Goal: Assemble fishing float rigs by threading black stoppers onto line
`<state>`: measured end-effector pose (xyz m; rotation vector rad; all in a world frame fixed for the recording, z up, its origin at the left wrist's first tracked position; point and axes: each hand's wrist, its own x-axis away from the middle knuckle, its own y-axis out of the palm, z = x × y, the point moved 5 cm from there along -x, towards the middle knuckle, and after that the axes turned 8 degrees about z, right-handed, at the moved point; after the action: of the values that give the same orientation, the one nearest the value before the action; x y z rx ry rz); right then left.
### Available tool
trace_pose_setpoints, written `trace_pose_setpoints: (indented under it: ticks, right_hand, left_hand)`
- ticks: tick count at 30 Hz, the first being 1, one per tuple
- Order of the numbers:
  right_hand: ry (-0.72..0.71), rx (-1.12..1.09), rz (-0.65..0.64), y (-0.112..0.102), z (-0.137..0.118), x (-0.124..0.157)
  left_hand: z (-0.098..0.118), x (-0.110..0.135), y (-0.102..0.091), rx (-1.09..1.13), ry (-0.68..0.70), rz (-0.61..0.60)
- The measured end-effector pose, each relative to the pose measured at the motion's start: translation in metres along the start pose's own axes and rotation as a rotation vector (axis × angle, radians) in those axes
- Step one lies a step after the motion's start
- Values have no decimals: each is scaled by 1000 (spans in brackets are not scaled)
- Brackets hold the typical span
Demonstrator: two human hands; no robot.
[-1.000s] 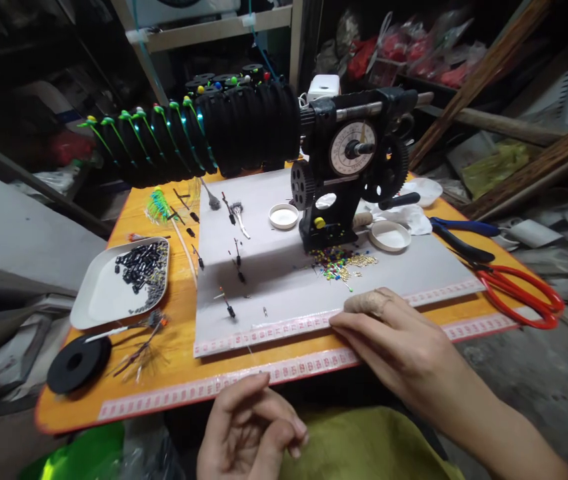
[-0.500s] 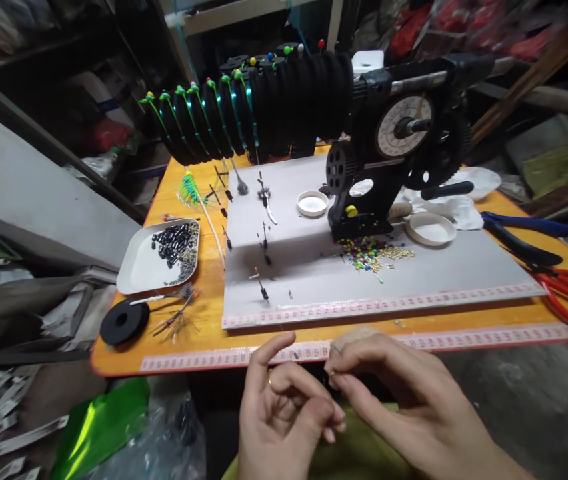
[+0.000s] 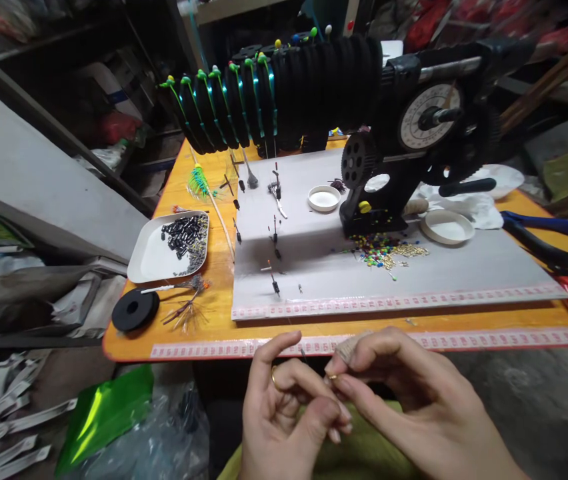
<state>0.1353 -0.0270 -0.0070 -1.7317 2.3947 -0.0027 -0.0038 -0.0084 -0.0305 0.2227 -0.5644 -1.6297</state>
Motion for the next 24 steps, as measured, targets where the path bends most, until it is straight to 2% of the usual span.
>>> trace_pose_setpoints:
  ticks: [4, 7, 12, 14, 18, 24]
  right_hand:
    - [-66, 24, -11, -1, -5, 1]
    - [-175, 83, -11, -5, -12, 0]
    - [-327, 139, -238, -6, -26, -3]
    - [-321, 185, -243, -8, -27, -5]
    - [-217, 279, -203, -7, -22, -9]
    - [-189, 247, -263, 4, -20, -11]
  left_hand:
    - [-3, -1, -4, -12, 35, 25]
    - [-6, -6, -8, -27, 132, 14]
    - [-4, -16, -7, -7, 365, -125]
    - [0, -19, -5, 3, 405, -164]
    - [7, -20, -3, -37, 467, -195]
    - [8, -17, -14, -137, 547, -235]
